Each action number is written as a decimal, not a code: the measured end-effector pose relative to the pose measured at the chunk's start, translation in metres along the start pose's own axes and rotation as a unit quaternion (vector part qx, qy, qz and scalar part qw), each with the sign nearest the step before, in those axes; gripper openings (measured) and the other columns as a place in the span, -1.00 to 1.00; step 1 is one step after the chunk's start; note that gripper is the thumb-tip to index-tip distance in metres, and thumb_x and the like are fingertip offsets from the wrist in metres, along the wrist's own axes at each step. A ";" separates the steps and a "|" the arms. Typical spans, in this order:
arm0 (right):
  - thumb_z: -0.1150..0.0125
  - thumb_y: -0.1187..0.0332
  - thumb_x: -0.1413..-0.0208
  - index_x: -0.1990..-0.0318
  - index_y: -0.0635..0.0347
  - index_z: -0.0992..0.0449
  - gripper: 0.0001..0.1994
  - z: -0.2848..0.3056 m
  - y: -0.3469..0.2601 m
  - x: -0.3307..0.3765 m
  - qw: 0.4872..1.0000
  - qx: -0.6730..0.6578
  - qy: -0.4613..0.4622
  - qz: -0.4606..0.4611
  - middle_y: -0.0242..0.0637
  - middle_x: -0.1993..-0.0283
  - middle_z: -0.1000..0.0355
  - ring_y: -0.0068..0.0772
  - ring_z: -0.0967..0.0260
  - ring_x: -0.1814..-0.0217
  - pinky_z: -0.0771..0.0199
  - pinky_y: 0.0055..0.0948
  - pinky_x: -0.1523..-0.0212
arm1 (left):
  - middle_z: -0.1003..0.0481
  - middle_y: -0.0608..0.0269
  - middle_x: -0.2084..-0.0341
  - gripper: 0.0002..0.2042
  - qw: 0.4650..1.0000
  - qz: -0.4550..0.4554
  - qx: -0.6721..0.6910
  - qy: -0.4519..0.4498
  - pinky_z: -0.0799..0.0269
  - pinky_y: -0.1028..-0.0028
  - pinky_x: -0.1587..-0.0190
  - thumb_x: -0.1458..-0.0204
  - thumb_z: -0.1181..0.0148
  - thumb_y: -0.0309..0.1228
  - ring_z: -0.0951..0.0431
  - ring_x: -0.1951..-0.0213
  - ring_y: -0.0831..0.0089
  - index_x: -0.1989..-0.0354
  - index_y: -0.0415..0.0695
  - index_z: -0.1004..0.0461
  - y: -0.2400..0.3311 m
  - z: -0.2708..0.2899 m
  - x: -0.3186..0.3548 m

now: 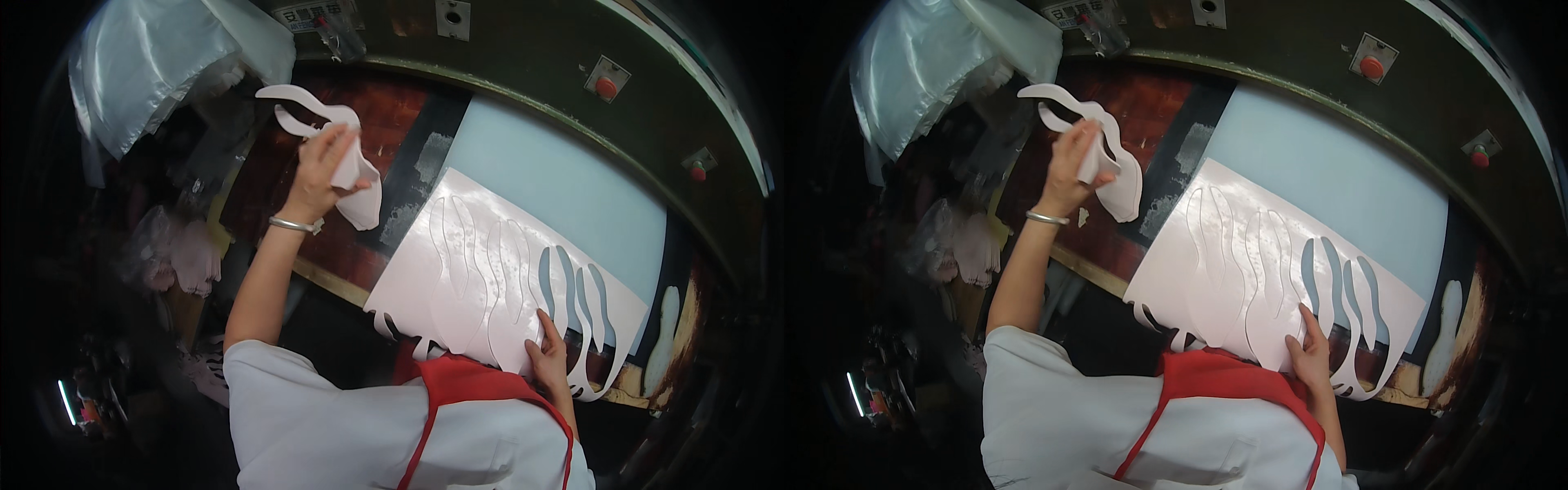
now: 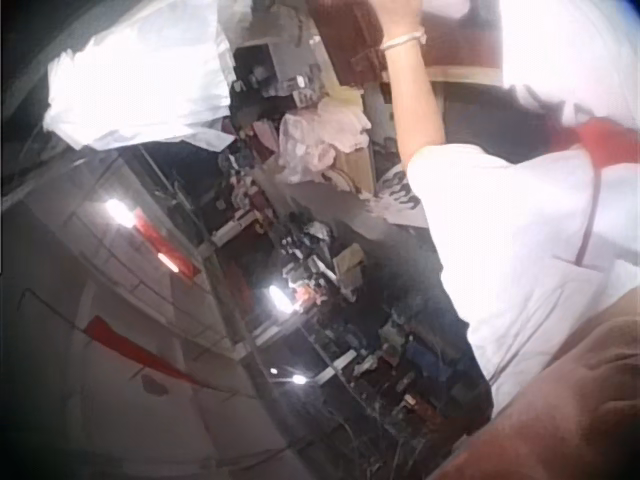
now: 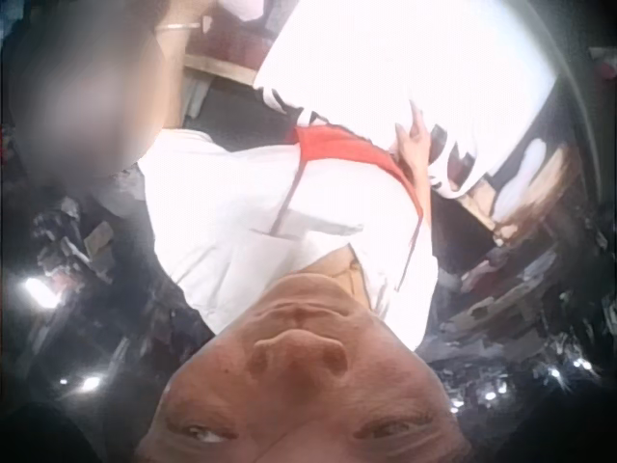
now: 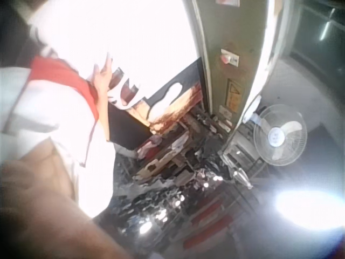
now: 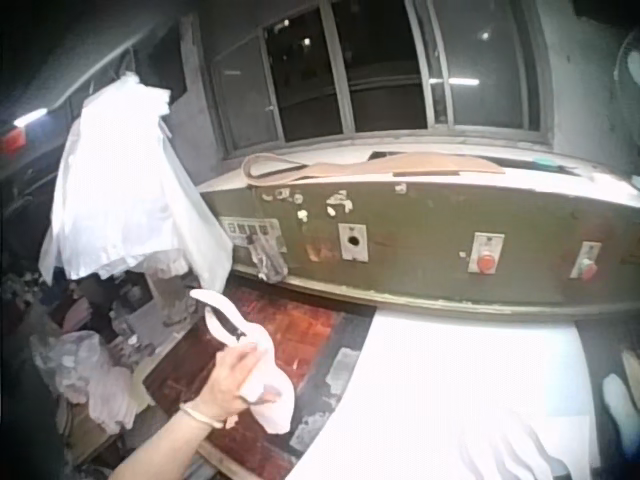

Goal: The person places a sheet of white material on a cutting machine, aligns a shoe insole template, and presses a button to cut multiple insoles. They remove the cut pieces, stack them, and place them into a plastic bag.

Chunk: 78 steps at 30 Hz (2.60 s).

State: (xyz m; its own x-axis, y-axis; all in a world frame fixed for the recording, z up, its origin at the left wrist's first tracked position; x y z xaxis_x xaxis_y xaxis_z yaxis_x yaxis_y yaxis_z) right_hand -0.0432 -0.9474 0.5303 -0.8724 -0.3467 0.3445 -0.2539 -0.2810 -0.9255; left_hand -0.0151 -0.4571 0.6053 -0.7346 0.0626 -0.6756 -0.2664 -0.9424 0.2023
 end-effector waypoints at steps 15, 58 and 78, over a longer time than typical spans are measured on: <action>-0.09 0.74 0.03 -0.32 0.21 -0.14 -0.31 0.001 -0.022 0.006 0.992 -0.069 0.029 -0.098 -0.30 0.24 -0.50 -0.68 -0.39 0.33 -0.37 -0.71 0.30 | -0.40 0.01 0.01 -0.40 0.965 -0.096 0.169 -0.175 -0.18 0.07 -0.22 0.17 -0.35 -0.15 -0.38 -0.09 0.07 -0.07 -0.17 -0.40 0.148 -0.045 0.026; -0.03 0.73 0.01 -0.44 -0.07 0.29 -0.09 -0.094 -0.047 -0.013 0.968 -0.107 -0.187 -0.128 -0.22 0.19 -0.35 -0.51 -0.35 0.31 -0.45 -0.49 0.24 | -0.34 -0.01 -0.09 -0.36 0.926 -0.078 0.290 -0.229 -0.18 0.06 -0.23 0.20 -0.30 -0.15 -0.32 -0.16 -0.01 -0.11 -0.11 -0.33 0.219 -0.038 0.124; 0.09 0.56 -0.18 -0.21 0.05 -0.23 -0.57 -0.087 -0.052 -0.028 0.957 -0.237 -0.004 -0.167 -0.50 0.61 -0.06 -0.63 0.03 0.65 -0.14 -0.59 0.62 | -0.50 0.03 0.24 -0.72 0.772 0.273 0.237 0.523 -0.54 0.36 0.35 -0.21 -0.05 -0.36 -0.55 0.30 0.35 0.11 -0.40 -0.41 -0.020 0.202 0.036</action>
State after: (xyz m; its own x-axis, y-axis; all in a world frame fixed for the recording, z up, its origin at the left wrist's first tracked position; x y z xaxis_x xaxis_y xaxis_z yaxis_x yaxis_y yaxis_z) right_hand -0.0424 -0.8450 0.5550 -0.7062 -0.3163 0.6334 -0.6810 0.0586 -0.7299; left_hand -0.1628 -0.3696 0.7204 0.0212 -0.8341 -0.5512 -0.4749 -0.4936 0.7286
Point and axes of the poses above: each hand's wrist, its own x-axis away from the middle knuckle, its own z-axis out of the back of the hand, y = z × x, the point moved 2 cm from there along -x, towards the middle knuckle
